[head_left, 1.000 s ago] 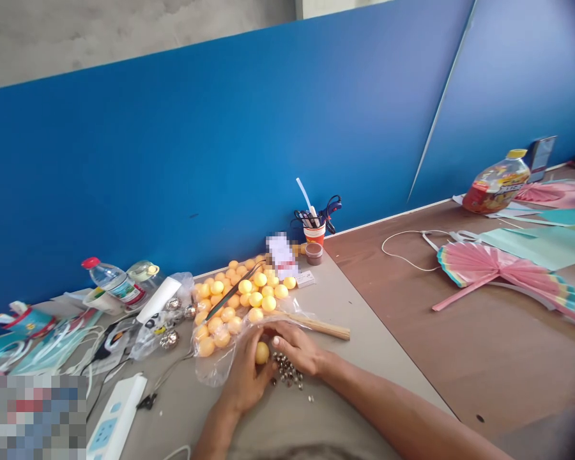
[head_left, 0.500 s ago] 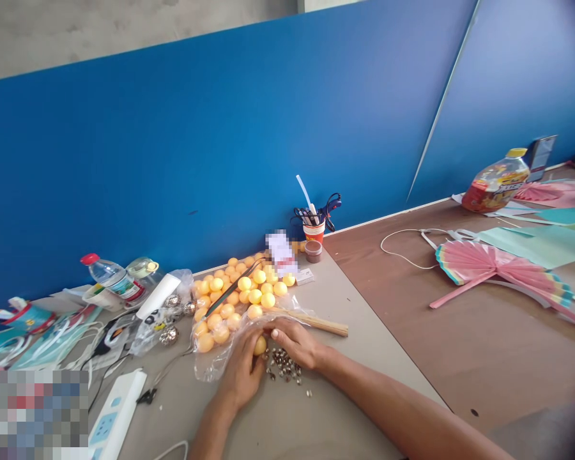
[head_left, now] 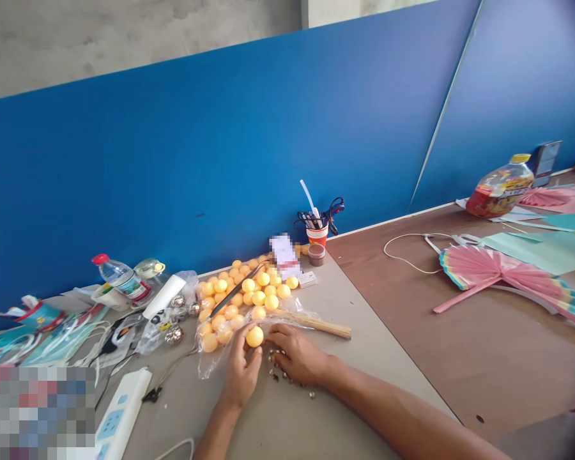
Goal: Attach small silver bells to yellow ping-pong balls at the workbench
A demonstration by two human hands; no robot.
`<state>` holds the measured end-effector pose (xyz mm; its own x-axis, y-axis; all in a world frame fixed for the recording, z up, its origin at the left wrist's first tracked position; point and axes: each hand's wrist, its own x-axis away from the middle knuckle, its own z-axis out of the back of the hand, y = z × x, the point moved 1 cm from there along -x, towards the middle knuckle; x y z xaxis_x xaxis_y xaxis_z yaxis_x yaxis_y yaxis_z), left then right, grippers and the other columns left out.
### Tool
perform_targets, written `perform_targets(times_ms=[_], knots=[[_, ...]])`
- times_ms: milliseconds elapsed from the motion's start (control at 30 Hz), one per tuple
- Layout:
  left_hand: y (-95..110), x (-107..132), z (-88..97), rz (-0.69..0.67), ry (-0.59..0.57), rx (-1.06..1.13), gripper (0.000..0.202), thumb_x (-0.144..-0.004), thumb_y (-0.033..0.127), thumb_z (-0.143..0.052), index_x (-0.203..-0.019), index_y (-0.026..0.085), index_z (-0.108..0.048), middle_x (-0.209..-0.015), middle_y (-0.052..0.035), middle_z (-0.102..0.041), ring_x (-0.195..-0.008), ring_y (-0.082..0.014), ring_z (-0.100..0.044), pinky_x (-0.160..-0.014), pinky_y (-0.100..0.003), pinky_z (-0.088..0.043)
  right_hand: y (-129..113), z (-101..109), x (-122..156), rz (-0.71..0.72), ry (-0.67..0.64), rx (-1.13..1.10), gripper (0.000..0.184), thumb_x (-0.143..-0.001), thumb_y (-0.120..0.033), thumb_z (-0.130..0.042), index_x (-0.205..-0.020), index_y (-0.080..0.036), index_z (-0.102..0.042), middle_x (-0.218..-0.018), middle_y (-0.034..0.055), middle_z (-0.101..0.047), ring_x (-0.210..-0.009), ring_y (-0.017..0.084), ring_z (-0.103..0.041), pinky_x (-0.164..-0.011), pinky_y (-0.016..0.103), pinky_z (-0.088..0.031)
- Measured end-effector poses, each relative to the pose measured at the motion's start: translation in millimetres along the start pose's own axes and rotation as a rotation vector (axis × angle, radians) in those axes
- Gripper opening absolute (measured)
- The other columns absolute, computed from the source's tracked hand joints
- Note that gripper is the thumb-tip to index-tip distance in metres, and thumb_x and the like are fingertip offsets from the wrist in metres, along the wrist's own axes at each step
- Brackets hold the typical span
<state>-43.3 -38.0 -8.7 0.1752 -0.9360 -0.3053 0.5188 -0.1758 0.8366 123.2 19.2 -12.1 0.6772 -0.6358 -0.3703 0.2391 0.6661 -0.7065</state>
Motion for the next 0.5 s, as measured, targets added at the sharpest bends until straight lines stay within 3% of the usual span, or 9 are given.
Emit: perform_targets(times_ms=[167, 500], knots=[[-0.5, 0.7, -1.2, 0.078, 0.043, 0.088, 0.040, -0.087, 0.035, -0.053, -0.123, 0.019, -0.047, -0.123, -0.0143, -0.061, -0.096, -0.0236, -0.069, -0.087, -0.041, -0.056, -4.8, 2.0, 2.3, -0.010, -0.047, 0.065, 0.022, -0.078, -0.014, -0.057, -0.097, -0.016, -0.068, -0.112, 0.0120, -0.059, -0.100, 0.025, -0.058, -0.090, 0.038, -0.049], [1.0, 0.6, -3.6, 0.098, 0.037, 0.206, 0.044, -0.084, 0.048, -0.059, -0.114, 0.017, -0.053, -0.116, -0.0149, -0.065, -0.092, -0.0234, -0.069, -0.075, -0.035, -0.059, -3.3, -1.0, 1.4, -0.035, -0.068, 0.096, 0.013, -0.082, -0.016, -0.058, -0.083, -0.017, -0.070, -0.108, 0.0108, -0.059, -0.097, 0.023, -0.058, -0.089, 0.037, -0.049]])
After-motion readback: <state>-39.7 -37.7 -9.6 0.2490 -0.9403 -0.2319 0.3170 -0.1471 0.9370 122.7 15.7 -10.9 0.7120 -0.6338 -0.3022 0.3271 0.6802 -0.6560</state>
